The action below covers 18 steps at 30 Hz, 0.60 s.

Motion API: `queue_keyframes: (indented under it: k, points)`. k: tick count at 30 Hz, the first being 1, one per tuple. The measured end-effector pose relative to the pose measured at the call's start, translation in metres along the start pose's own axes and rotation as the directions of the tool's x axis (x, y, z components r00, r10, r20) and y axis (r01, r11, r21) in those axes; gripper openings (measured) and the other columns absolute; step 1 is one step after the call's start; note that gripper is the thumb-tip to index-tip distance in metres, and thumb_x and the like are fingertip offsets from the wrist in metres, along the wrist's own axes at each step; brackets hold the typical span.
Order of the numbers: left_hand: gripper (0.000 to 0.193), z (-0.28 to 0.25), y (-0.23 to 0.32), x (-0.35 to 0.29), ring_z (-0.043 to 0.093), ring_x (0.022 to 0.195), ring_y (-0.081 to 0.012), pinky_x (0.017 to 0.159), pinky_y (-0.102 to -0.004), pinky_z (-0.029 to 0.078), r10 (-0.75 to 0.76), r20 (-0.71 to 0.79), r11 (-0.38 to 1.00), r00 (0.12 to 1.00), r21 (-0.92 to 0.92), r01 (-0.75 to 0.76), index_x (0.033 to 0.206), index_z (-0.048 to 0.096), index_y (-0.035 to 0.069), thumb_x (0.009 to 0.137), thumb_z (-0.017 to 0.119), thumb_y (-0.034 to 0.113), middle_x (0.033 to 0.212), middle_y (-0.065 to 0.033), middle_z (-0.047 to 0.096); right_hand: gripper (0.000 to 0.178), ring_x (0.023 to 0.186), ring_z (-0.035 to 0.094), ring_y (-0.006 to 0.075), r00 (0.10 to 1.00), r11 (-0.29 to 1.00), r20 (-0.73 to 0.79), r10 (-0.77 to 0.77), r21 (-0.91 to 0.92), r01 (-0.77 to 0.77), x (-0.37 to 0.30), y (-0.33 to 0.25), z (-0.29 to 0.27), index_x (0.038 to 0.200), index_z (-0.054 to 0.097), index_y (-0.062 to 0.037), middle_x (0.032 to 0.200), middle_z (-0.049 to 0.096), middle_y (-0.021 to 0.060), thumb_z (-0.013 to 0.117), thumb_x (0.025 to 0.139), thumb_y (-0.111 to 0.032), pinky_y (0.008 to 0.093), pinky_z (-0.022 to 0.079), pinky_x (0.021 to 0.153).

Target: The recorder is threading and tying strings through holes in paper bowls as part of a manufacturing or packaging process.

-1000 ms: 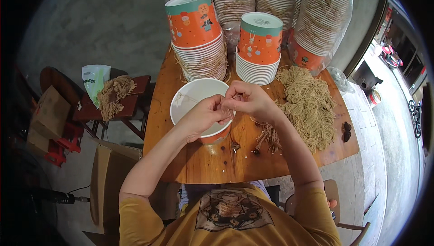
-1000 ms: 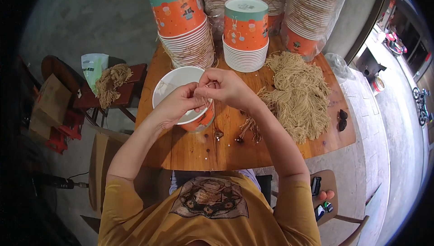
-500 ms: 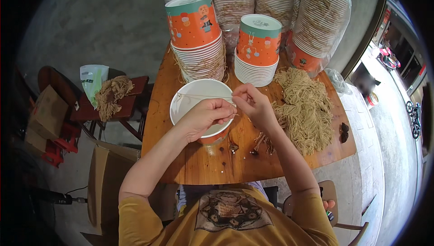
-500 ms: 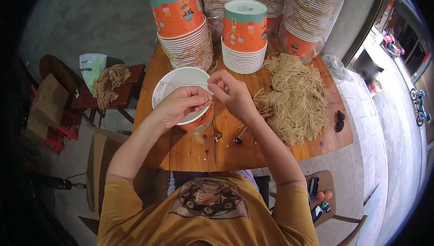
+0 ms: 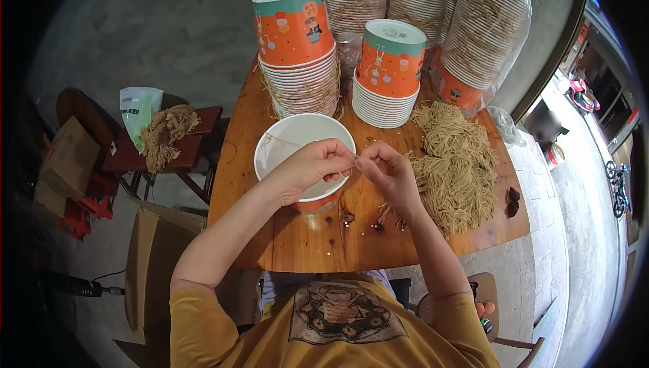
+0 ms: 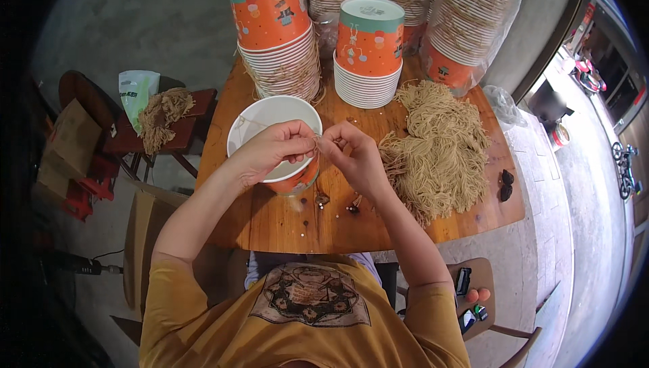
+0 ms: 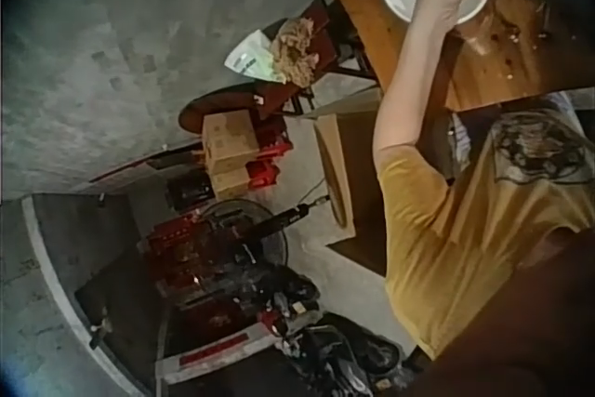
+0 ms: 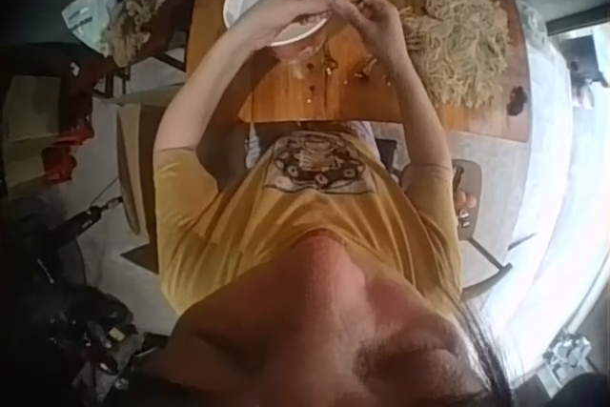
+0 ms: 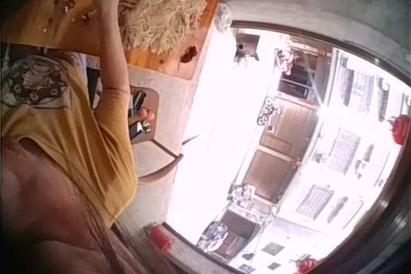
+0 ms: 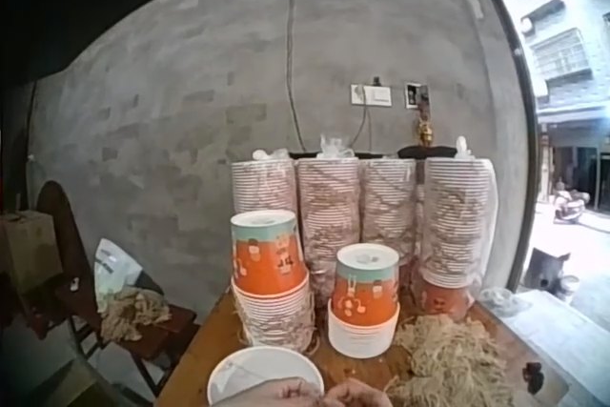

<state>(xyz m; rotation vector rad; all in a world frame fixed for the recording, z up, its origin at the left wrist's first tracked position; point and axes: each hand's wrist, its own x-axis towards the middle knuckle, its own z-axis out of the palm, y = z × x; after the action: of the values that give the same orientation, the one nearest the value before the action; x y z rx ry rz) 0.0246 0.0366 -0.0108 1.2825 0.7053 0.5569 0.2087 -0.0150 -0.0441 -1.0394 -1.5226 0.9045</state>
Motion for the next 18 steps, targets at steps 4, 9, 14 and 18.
queue_keyframes:
  k: [4, 9, 14, 18]
  points:
    - [0.008, -0.003, -0.003, 0.003, 0.051, 0.071, -0.0060, 0.062, -0.0181, 0.042, -0.059, 0.044, 0.994, 0.997, -0.093, 0.062, 0.094, 0.057, 0.003, 0.089, 0.057, 0.009, 0.082, -0.0005, 0.056, 0.010, 0.069, 0.046, 0.0014, 0.994, 0.981, -0.020, 0.107, 0.166, -0.102, -0.005, 0.000, 0.009, 0.087, 0.059, -0.0028, 0.079, 0.055, -0.0064, 0.063, 0.088, -0.012, 0.0193, 0.039, 0.062]
    - [0.008, -0.008, 0.003, 0.000, 0.056, 0.072, -0.0057, 0.064, -0.0180, 0.047, -0.228, 0.061, 0.943, 0.972, -0.234, 0.236, 0.095, 0.058, 0.003, 0.089, 0.056, 0.008, 0.082, -0.0012, 0.058, 0.009, 0.060, 0.050, 0.0131, 0.977, 0.942, -0.139, -0.162, -0.315, 0.112, -0.015, -0.013, 0.024, 0.082, 0.062, -0.0076, 0.073, 0.055, 0.0027, 0.070, 0.078, -0.009, 0.0241, 0.040, 0.060]
    - [0.010, -0.007, 0.003, 0.003, 0.057, 0.072, -0.0066, 0.063, -0.0190, 0.049, -0.283, 0.069, 0.916, 0.957, -0.278, 0.291, 0.097, 0.058, 0.002, 0.088, 0.055, 0.006, 0.082, -0.0023, 0.059, 0.009, 0.059, 0.050, 0.0147, 0.928, 0.803, -0.039, -0.371, -0.516, 0.299, -0.015, -0.014, 0.017, 0.084, 0.062, -0.0061, 0.074, 0.056, 0.0023, 0.069, 0.078, -0.007, 0.0268, 0.042, 0.061]
    - [0.012, -0.008, 0.003, 0.003, 0.057, 0.072, -0.0081, 0.065, -0.0192, 0.049, -0.250, 0.050, 0.944, 0.967, -0.210, 0.255, 0.097, 0.057, 0.001, 0.086, 0.054, 0.003, 0.083, -0.0034, 0.059, 0.011, 0.062, 0.052, 0.0154, 0.972, 0.940, -0.041, -0.230, -0.267, 0.212, -0.012, -0.006, 0.007, 0.090, 0.063, -0.0045, 0.078, 0.057, 0.0037, 0.067, 0.079, -0.003, 0.0272, 0.044, 0.061]
